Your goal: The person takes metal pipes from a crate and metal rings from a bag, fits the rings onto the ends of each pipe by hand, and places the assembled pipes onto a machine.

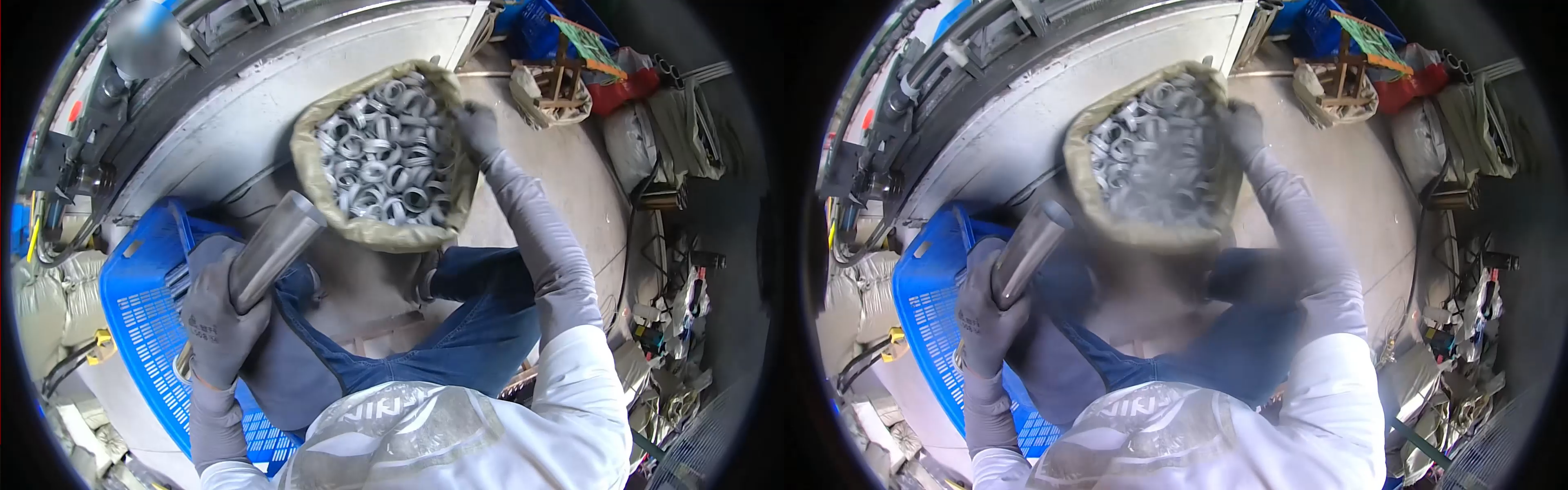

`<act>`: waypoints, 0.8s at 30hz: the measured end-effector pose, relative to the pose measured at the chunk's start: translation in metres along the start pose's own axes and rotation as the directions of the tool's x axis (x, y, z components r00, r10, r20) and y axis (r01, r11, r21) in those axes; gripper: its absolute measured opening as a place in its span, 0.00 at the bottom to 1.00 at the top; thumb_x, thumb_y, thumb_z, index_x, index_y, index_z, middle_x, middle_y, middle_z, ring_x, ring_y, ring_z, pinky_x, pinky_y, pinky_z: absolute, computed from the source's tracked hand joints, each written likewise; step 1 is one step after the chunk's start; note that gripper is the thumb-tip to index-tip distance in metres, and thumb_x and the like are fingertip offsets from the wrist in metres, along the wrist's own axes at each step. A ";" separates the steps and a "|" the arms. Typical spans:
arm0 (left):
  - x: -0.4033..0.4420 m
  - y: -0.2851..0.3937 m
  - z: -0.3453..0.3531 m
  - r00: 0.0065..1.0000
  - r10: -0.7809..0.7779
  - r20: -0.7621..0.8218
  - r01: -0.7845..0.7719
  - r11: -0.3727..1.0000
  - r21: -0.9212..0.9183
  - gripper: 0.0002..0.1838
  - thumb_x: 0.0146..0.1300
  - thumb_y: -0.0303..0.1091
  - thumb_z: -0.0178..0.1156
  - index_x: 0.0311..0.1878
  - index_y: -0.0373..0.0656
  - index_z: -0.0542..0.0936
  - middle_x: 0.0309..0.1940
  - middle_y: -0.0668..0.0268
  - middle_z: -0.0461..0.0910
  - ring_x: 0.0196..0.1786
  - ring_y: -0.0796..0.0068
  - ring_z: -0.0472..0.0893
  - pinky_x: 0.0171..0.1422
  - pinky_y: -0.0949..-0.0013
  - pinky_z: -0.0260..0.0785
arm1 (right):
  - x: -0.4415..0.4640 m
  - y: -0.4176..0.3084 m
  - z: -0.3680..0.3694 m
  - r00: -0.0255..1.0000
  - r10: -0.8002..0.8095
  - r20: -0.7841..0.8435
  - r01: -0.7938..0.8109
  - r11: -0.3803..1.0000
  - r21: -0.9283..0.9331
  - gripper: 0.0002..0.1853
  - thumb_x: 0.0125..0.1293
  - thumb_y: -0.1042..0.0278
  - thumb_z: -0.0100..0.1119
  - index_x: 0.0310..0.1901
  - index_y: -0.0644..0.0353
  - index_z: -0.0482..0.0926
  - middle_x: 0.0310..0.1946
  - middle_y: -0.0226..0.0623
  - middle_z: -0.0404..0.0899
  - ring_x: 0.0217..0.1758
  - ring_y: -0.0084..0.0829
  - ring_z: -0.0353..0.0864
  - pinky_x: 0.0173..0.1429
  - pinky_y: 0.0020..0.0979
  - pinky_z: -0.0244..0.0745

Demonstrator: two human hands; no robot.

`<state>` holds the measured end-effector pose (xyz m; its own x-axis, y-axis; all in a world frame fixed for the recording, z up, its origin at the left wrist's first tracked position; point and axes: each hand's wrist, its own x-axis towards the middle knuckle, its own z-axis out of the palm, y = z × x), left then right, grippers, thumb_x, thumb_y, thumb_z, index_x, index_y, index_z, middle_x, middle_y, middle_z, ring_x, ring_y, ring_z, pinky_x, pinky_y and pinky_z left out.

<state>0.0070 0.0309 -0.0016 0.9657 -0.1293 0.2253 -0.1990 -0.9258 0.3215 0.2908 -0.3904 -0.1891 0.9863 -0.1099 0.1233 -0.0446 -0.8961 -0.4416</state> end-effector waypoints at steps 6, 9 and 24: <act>-0.001 0.000 -0.008 0.999 -0.051 0.002 0.051 0.999 0.005 0.32 0.49 0.35 0.74 0.60 0.40 0.80 0.44 0.51 0.85 0.47 0.47 0.85 0.51 0.53 0.77 | 0.032 0.055 -0.019 0.960 0.195 -0.199 -0.053 0.829 0.556 0.22 0.67 0.55 0.70 0.55 0.64 0.88 0.43 0.48 0.91 0.46 0.37 0.89 0.54 0.35 0.80; 0.002 0.003 -0.007 0.997 -0.077 0.009 0.076 0.997 0.030 0.32 0.49 0.35 0.74 0.60 0.40 0.79 0.44 0.51 0.85 0.46 0.47 0.85 0.51 0.53 0.77 | 0.041 0.081 0.000 0.988 0.088 -0.124 -0.084 0.996 0.031 0.25 0.65 0.48 0.69 0.56 0.58 0.89 0.51 0.50 0.89 0.56 0.50 0.88 0.63 0.42 0.78; -0.001 0.005 0.001 0.999 0.014 -0.032 -0.012 0.998 0.054 0.31 0.49 0.34 0.74 0.58 0.40 0.79 0.41 0.52 0.84 0.44 0.49 0.84 0.49 0.52 0.75 | 0.004 -0.087 0.021 0.904 -0.103 0.416 0.149 0.985 -0.082 0.43 0.60 0.32 0.68 0.69 0.56 0.79 0.66 0.56 0.79 0.71 0.52 0.77 0.77 0.45 0.68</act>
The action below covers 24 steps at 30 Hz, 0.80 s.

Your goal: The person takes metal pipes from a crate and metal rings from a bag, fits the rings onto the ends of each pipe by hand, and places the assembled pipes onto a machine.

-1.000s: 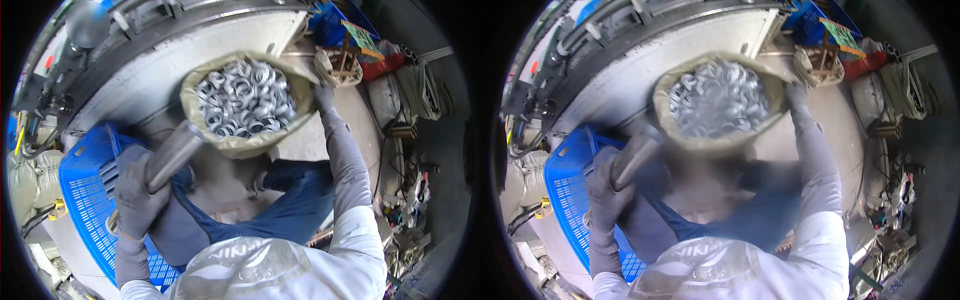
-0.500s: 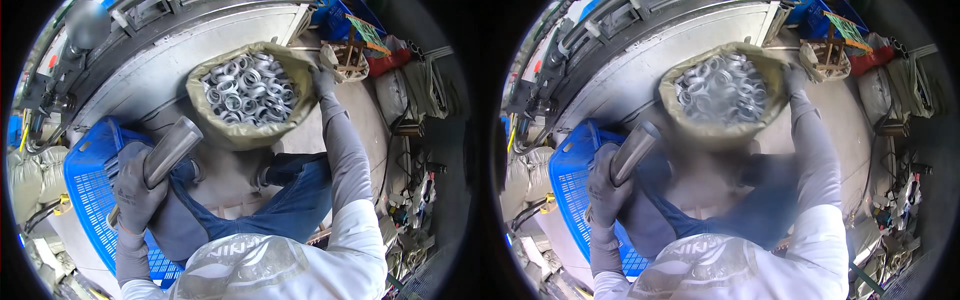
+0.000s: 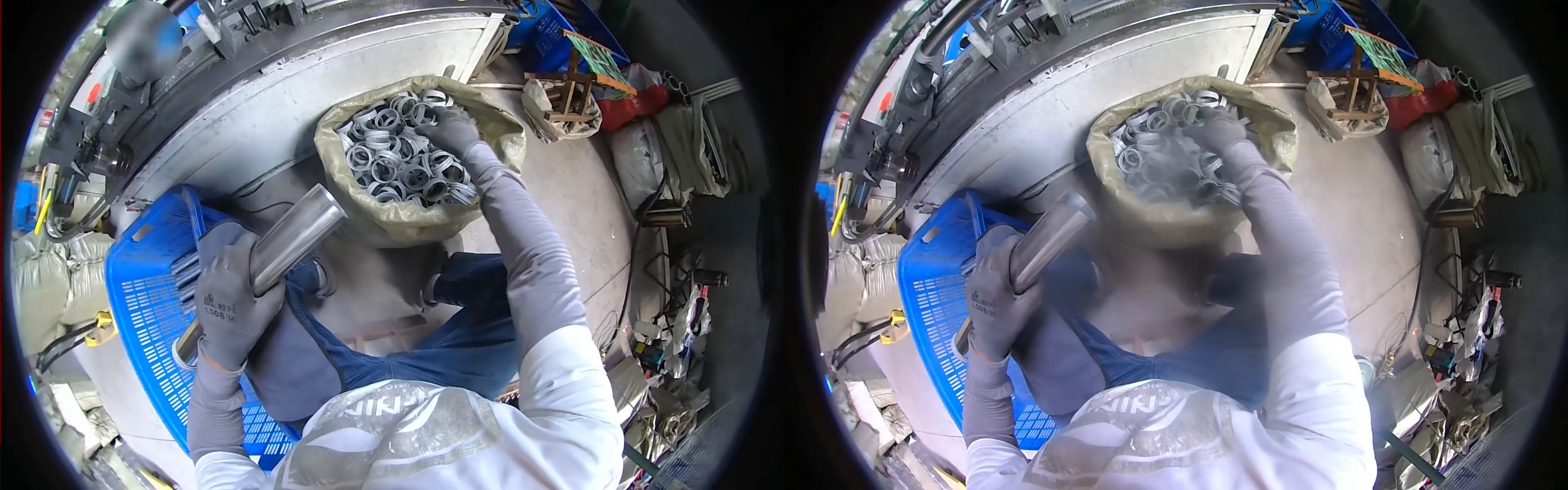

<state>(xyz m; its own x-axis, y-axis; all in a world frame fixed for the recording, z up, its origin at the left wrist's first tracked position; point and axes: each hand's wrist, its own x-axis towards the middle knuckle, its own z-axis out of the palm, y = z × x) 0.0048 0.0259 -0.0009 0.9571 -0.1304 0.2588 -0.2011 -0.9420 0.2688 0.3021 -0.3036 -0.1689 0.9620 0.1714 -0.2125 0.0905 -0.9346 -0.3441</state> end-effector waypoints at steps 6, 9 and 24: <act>-0.003 -0.005 -0.004 1.000 -0.019 0.002 0.019 1.000 0.010 0.31 0.48 0.36 0.75 0.58 0.40 0.79 0.41 0.53 0.84 0.43 0.49 0.84 0.48 0.52 0.75 | 0.023 -0.019 -0.005 0.966 0.019 -0.258 -0.075 0.975 -0.210 0.37 0.63 0.39 0.67 0.69 0.53 0.77 0.65 0.54 0.79 0.69 0.50 0.78 0.73 0.48 0.71; -0.002 -0.006 -0.006 1.000 -0.015 0.008 0.015 1.000 0.014 0.32 0.48 0.36 0.75 0.58 0.40 0.79 0.41 0.53 0.84 0.43 0.49 0.84 0.48 0.51 0.75 | 0.061 0.016 -0.015 0.937 0.007 -0.348 -0.093 0.968 -0.231 0.33 0.66 0.40 0.63 0.66 0.53 0.76 0.64 0.49 0.80 0.71 0.49 0.76 0.73 0.49 0.71; 0.015 -0.017 -0.010 0.978 -0.168 0.123 0.176 0.983 -0.051 0.36 0.45 0.33 0.73 0.62 0.39 0.78 0.45 0.49 0.84 0.47 0.45 0.83 0.52 0.51 0.75 | 0.116 0.064 0.016 0.999 -0.016 0.033 0.019 0.996 -0.092 0.38 0.56 0.40 0.75 0.62 0.60 0.83 0.54 0.50 0.88 0.59 0.48 0.87 0.64 0.44 0.79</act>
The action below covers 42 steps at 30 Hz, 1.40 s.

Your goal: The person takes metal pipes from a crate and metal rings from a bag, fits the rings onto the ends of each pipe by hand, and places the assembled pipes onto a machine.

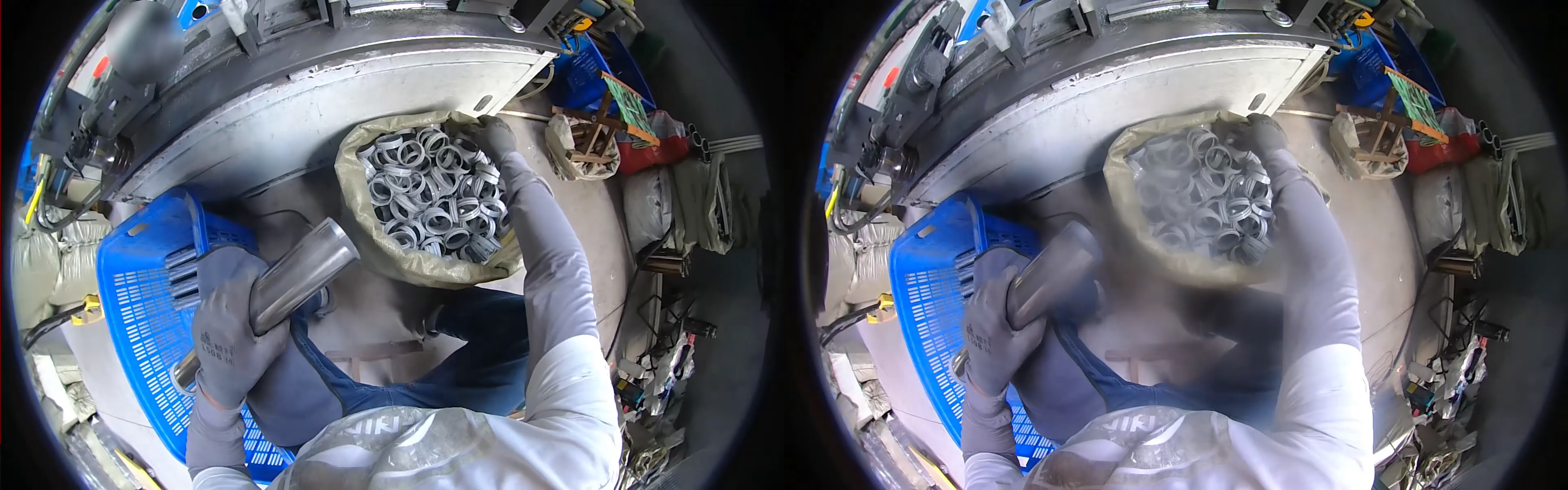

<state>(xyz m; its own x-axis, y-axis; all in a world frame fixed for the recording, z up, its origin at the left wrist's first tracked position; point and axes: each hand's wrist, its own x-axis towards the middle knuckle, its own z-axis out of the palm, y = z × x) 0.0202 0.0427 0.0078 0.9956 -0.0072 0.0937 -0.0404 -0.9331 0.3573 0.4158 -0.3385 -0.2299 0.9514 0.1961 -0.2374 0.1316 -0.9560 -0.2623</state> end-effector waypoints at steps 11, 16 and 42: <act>-0.034 -0.011 0.005 0.987 0.112 -0.114 -0.101 0.990 0.097 0.33 0.49 0.44 0.73 0.59 0.43 0.76 0.40 0.59 0.80 0.45 0.57 0.83 0.49 0.55 0.74 | -0.050 -0.012 -0.025 0.965 0.169 -0.202 -0.165 0.986 0.038 0.26 0.66 0.43 0.65 0.54 0.57 0.89 0.56 0.52 0.86 0.60 0.50 0.86 0.66 0.45 0.78; -0.037 -0.020 0.011 0.984 0.122 -0.131 -0.112 0.990 0.087 0.35 0.48 0.43 0.75 0.60 0.42 0.77 0.43 0.58 0.82 0.47 0.55 0.84 0.50 0.54 0.75 | -0.064 -0.037 -0.077 0.951 0.213 -0.226 -0.234 0.969 -0.075 0.27 0.67 0.41 0.65 0.57 0.54 0.88 0.57 0.51 0.86 0.62 0.49 0.85 0.67 0.45 0.77; -0.042 -0.018 0.016 0.979 0.103 -0.176 -0.072 0.982 0.173 0.34 0.52 0.43 0.74 0.62 0.41 0.77 0.43 0.56 0.82 0.48 0.53 0.84 0.51 0.51 0.75 | -0.267 -0.203 0.103 0.980 -0.153 0.127 0.120 0.964 0.237 0.34 0.65 0.44 0.65 0.63 0.64 0.77 0.62 0.54 0.81 0.66 0.53 0.81 0.68 0.47 0.76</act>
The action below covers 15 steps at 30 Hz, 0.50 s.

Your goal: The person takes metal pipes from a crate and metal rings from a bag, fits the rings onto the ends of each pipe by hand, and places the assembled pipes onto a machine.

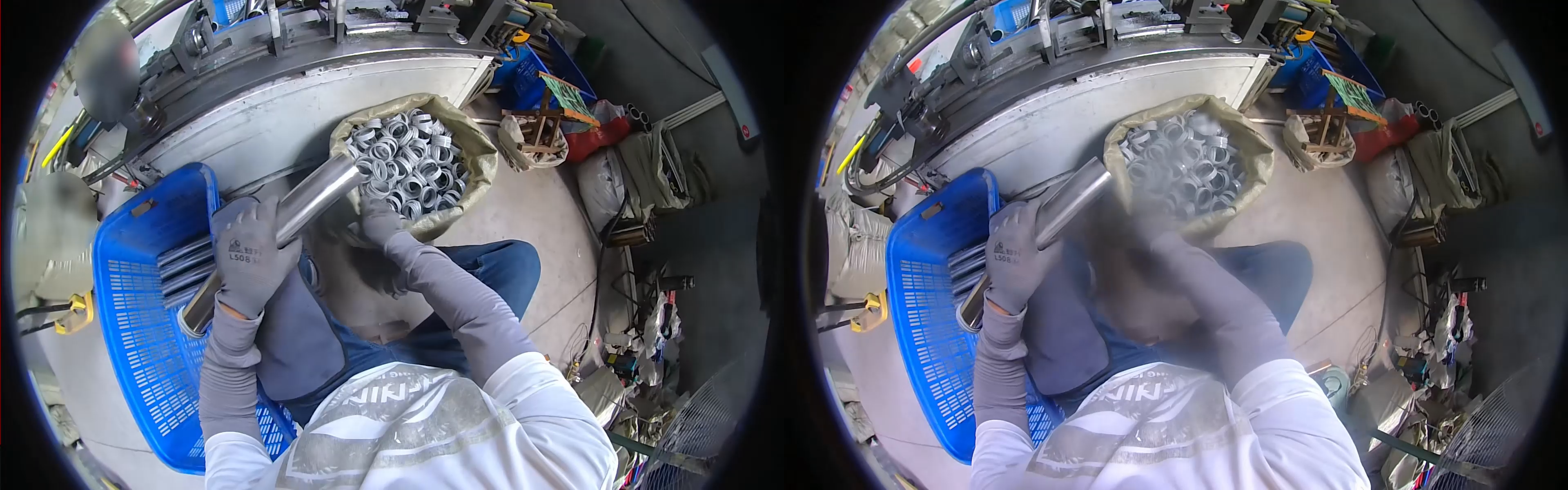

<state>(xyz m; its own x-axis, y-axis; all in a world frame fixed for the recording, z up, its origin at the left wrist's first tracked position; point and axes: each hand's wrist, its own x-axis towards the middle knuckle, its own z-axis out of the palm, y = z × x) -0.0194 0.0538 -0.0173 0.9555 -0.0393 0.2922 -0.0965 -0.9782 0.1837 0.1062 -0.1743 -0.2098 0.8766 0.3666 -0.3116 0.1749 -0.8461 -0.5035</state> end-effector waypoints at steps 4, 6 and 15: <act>-0.001 0.003 0.002 0.999 0.039 -0.004 -0.038 0.997 0.070 0.33 0.52 0.43 0.74 0.61 0.41 0.77 0.43 0.56 0.83 0.48 0.53 0.84 0.51 0.52 0.76 | 0.003 -0.020 0.017 0.986 -0.120 0.119 0.152 0.939 -0.308 0.42 0.68 0.39 0.61 0.69 0.71 0.72 0.68 0.57 0.76 0.71 0.55 0.77 0.71 0.46 0.74; 0.003 -0.002 0.001 0.992 0.094 -0.087 -0.095 0.995 -0.014 0.32 0.52 0.41 0.73 0.60 0.41 0.78 0.42 0.55 0.83 0.47 0.52 0.84 0.51 0.52 0.76 | 0.005 -0.033 -0.028 0.955 -0.098 0.280 0.157 0.968 -0.198 0.42 0.70 0.34 0.55 0.70 0.67 0.74 0.67 0.59 0.77 0.69 0.54 0.79 0.74 0.44 0.72; 0.021 0.000 -0.008 1.000 -0.003 -0.027 -0.001 0.991 -0.130 0.33 0.49 0.38 0.74 0.60 0.40 0.78 0.42 0.53 0.83 0.43 0.49 0.84 0.47 0.52 0.75 | 0.165 0.057 -0.166 0.958 0.172 -0.232 -0.231 0.938 -0.259 0.49 0.55 0.28 0.66 0.76 0.47 0.71 0.77 0.50 0.68 0.80 0.48 0.66 0.83 0.51 0.58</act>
<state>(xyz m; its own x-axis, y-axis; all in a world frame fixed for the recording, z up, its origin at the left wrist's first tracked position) -0.0020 0.0545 -0.0037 0.9479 -0.0314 0.3169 -0.1329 -0.9434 0.3040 0.3355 -0.2266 -0.1561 0.9733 0.1161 -0.1981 0.0777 -0.9784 -0.1918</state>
